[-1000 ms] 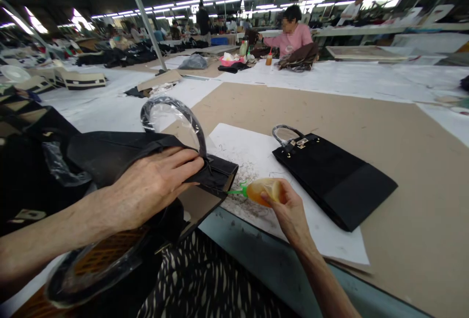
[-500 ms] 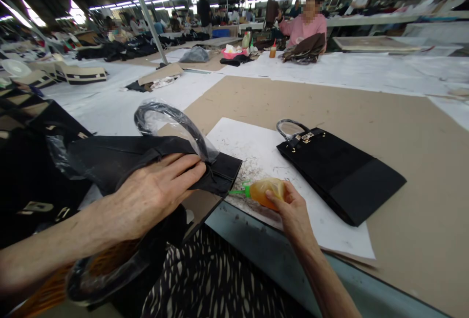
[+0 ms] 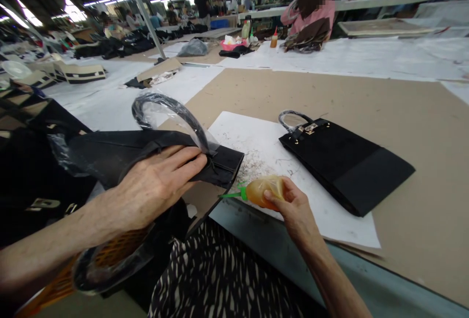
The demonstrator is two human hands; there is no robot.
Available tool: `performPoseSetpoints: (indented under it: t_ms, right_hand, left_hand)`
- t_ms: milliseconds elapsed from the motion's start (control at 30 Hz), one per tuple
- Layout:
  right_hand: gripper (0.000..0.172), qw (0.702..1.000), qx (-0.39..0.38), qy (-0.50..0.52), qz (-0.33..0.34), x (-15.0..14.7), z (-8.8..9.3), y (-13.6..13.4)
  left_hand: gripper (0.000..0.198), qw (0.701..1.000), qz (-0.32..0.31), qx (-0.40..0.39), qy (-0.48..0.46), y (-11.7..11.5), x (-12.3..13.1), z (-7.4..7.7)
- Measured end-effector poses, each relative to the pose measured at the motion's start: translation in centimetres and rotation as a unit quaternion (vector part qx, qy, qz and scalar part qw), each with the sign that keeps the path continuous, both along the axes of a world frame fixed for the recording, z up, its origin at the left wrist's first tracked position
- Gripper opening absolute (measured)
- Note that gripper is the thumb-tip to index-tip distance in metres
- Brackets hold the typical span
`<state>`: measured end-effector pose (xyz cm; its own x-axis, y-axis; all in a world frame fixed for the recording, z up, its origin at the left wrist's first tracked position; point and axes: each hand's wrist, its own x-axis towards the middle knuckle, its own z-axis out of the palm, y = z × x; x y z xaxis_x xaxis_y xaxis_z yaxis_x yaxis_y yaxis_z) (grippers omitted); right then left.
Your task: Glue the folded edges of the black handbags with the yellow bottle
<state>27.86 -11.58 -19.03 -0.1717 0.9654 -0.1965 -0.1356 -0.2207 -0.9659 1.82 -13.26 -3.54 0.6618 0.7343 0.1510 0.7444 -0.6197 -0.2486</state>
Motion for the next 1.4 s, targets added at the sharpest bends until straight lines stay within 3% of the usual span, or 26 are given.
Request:
performPoseSetpoints:
  t_ms: [400,700,867,1133,1400]
  right_hand:
    - [0.037,0.999,-0.02,0.021,0.023,-0.3,1.2,-2.1]
    - [0.04,0.997,-0.046,0.057,-0.034,-1.1,2.1,-2.3]
    - [0.045,0.992,-0.084,0.08,-0.05,-1.1,1.3,-2.0]
    - [0.042,0.996,-0.023,-0.002,-0.089,-1.1,-0.8,-1.9]
    - [0.036,0.999,-0.026,0.009,-0.023,-1.9,2.2,-4.2]
  left_hand:
    - [0.025,1.0,0.004,-0.006,0.001,0.3,0.3,-0.3]
    - [0.027,1.0,0.014,0.003,-0.001,0.4,0.1,-0.4]
    - [0.025,1.0,0.007,0.008,-0.002,0.4,0.2,-0.4]
    - [0.025,1.0,0.009,0.01,-0.002,0.3,0.1,-0.5]
    - [0.026,1.0,0.016,-0.004,0.011,0.3,0.2,-0.7]
